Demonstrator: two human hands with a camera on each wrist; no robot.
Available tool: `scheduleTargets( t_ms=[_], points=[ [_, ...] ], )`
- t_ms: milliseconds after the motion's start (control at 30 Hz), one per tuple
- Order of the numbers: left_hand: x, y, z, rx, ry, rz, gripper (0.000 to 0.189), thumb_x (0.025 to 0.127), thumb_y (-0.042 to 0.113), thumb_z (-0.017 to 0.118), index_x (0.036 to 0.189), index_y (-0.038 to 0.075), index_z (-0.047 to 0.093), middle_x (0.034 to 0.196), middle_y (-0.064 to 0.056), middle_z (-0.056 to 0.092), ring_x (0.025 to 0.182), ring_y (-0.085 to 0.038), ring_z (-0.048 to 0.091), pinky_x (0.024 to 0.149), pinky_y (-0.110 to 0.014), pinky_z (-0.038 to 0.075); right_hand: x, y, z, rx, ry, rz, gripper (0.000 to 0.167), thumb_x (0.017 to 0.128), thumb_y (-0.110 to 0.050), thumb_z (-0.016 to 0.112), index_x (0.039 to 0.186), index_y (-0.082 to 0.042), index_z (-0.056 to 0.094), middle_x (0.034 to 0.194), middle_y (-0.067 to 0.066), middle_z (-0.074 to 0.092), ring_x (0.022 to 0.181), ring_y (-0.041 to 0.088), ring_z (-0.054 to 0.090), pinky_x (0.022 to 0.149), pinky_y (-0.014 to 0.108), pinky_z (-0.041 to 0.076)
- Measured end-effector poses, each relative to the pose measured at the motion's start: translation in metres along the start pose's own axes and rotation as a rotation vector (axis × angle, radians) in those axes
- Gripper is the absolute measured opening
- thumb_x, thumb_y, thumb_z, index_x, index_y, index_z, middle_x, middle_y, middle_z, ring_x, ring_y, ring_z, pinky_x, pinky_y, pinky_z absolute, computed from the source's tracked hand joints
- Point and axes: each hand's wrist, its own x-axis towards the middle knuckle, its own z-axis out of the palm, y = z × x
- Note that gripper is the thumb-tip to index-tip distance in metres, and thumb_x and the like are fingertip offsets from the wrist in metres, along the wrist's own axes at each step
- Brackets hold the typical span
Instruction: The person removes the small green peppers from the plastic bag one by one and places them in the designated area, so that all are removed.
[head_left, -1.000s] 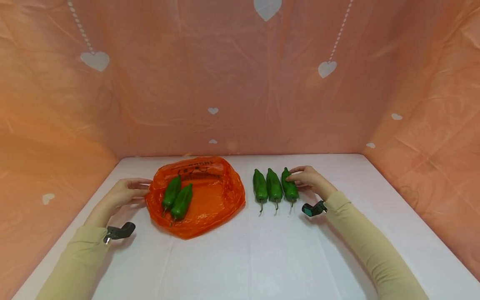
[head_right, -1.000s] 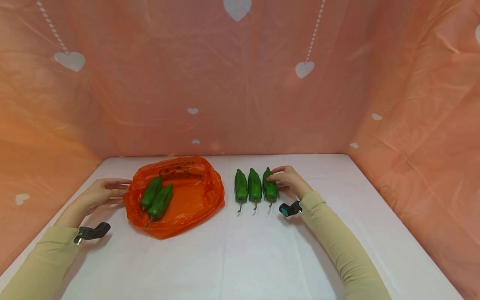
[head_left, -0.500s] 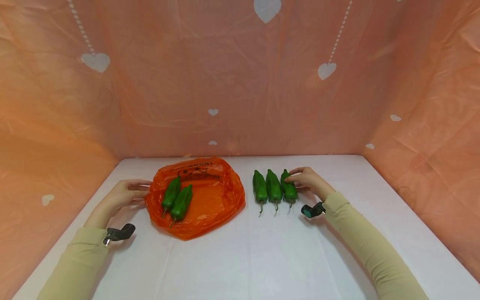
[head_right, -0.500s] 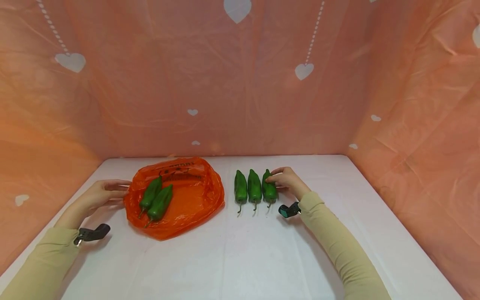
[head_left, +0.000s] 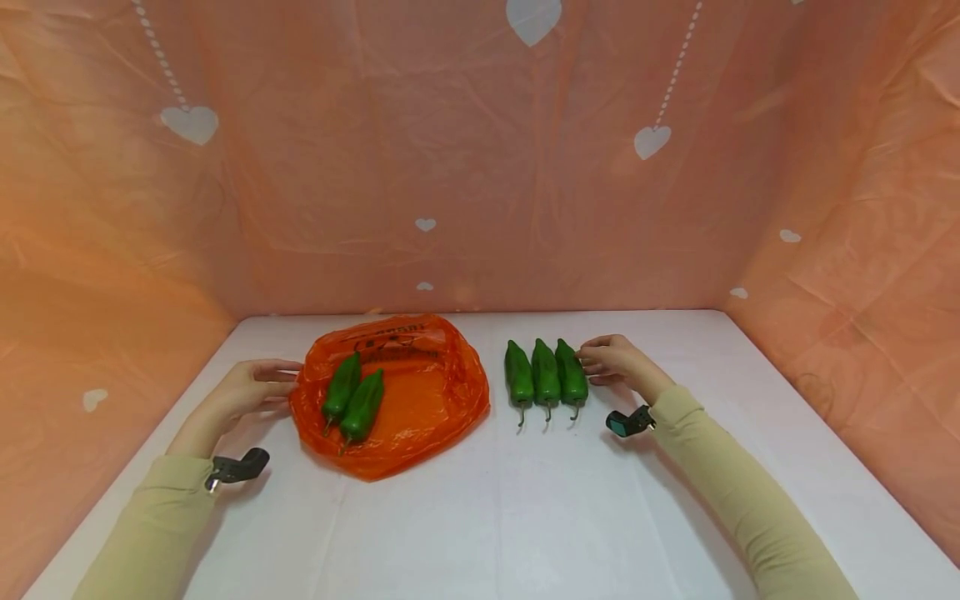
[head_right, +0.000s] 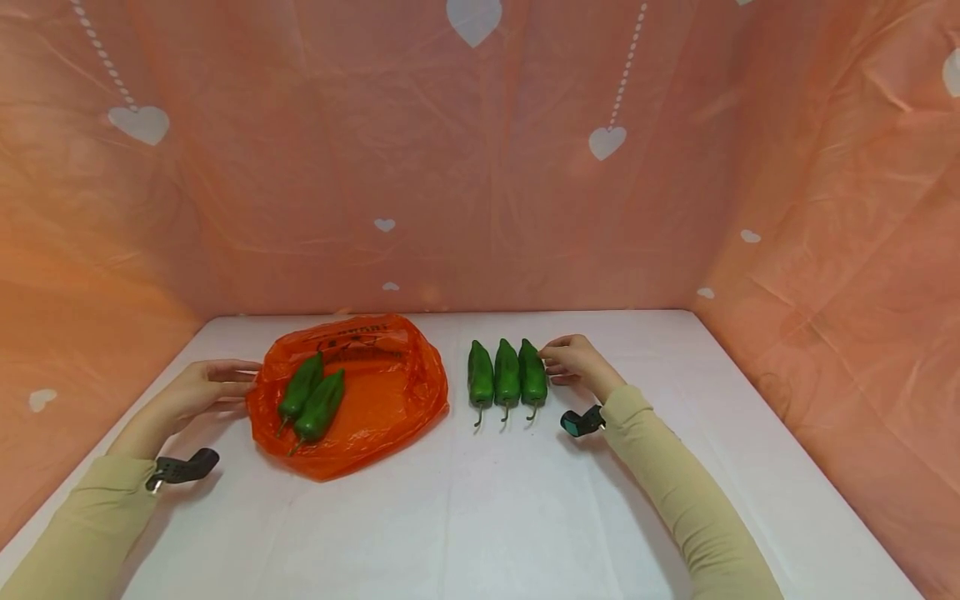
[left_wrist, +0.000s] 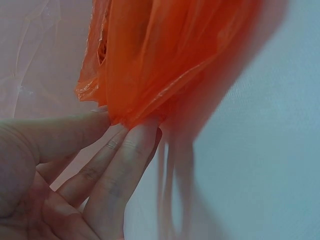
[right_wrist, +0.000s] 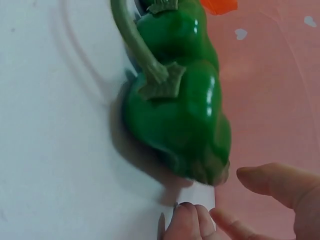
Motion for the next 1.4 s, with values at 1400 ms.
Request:
scheduleTargets(
  t_ms=[1400],
  points=[
    [0.0, 0.003, -0.004, -0.001, -0.004, 0.009, 0.049, 0.095, 0.009, 0.057, 0.135, -0.015, 0.041, 0.123, -0.033, 0.054, 0.091, -0.02, 0.067, 0.081, -0.037, 0.055, -0.018, -0.05, 0.003, 0.248, -0.246, -0.212, 0.047, 0.101, -0.021, 0.048, 0.139, 0.006, 0.039, 0.141, 0.028, 0.041, 0.129, 0.042, 0.041, 0.105, 0.049, 0.037]
  ],
)
